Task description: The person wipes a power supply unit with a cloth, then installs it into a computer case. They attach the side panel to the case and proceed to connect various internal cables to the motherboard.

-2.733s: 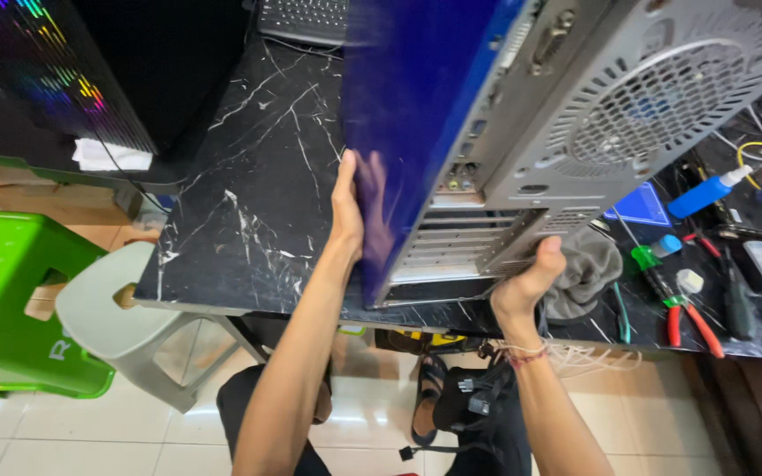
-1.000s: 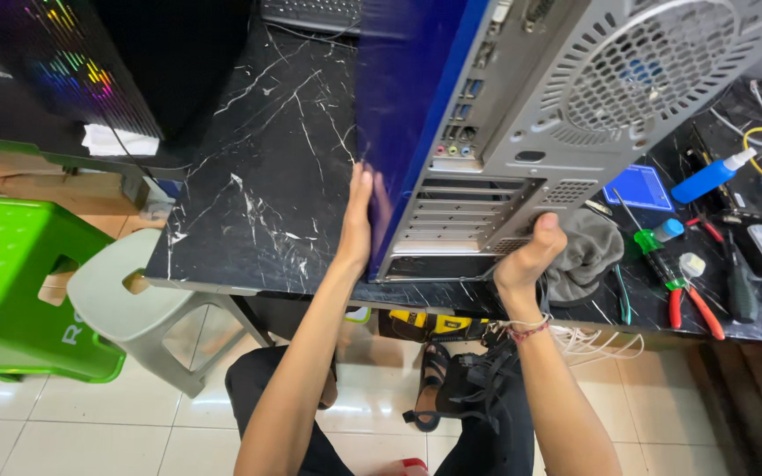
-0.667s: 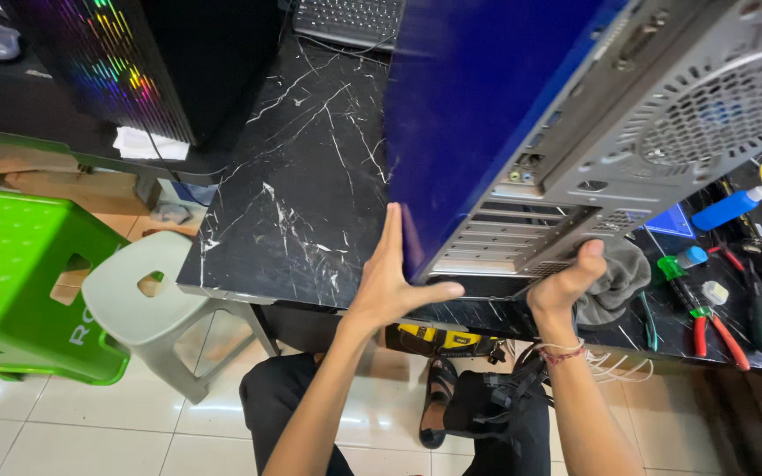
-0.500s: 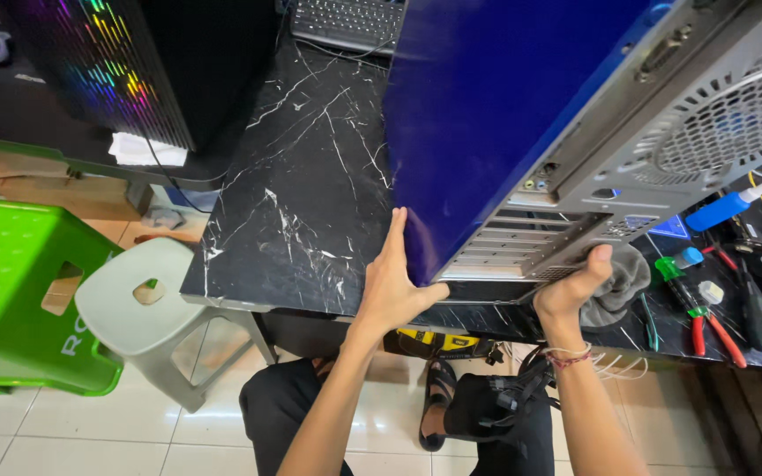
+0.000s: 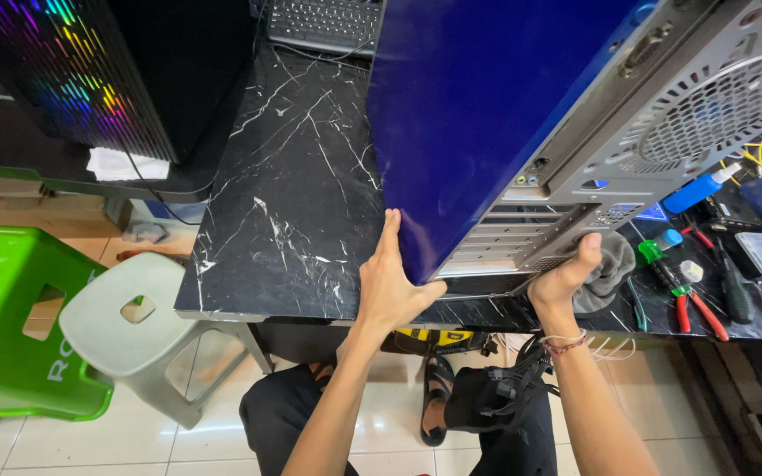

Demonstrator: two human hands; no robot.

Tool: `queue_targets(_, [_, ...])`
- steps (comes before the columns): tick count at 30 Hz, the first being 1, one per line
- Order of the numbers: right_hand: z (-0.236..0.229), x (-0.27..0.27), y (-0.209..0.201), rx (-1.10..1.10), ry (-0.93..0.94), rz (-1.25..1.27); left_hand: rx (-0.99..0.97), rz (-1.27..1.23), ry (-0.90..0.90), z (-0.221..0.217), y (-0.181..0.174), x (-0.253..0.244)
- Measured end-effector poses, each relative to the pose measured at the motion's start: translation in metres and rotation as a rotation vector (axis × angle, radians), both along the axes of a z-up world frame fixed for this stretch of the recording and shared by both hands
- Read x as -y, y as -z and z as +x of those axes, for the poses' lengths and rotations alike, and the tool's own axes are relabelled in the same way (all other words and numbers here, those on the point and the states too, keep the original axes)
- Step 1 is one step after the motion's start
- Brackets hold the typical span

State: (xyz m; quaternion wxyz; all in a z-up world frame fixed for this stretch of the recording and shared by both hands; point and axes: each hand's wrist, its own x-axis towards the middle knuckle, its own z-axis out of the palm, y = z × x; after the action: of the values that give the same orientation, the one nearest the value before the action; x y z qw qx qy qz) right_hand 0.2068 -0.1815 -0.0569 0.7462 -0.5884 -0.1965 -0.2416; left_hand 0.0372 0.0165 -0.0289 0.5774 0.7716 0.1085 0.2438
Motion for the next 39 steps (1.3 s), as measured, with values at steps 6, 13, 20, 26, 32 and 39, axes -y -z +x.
queue_targets(6, [0.013, 0.010, 0.016, -0.034, -0.023, 0.032, 0.005, 0.058, -0.027, 0.010, 0.012, 0.002])
queue_targets(13, [0.017, 0.019, 0.016, -0.043, -0.009, -0.047, -0.024, 0.090, -0.031, 0.011, 0.012, 0.002])
queue_targets(20, [0.015, 0.022, 0.005, -0.051, -0.035, -0.057, -0.134, 0.184, 0.020, 0.012, 0.003, -0.003])
queue_targets(26, [0.008, 0.015, 0.004, -0.038, -0.072, -0.018, -0.172, 0.108, 0.109, 0.010, 0.000, -0.004])
queue_targets(32, [0.021, 0.015, 0.024, -0.058, -0.086, 0.014, -0.026, 0.031, 0.159, -0.001, -0.003, -0.009])
queue_targets(39, [0.020, 0.015, 0.023, -0.037, -0.103, 0.040, 0.073, -0.065, 0.175, -0.003, 0.010, -0.010])
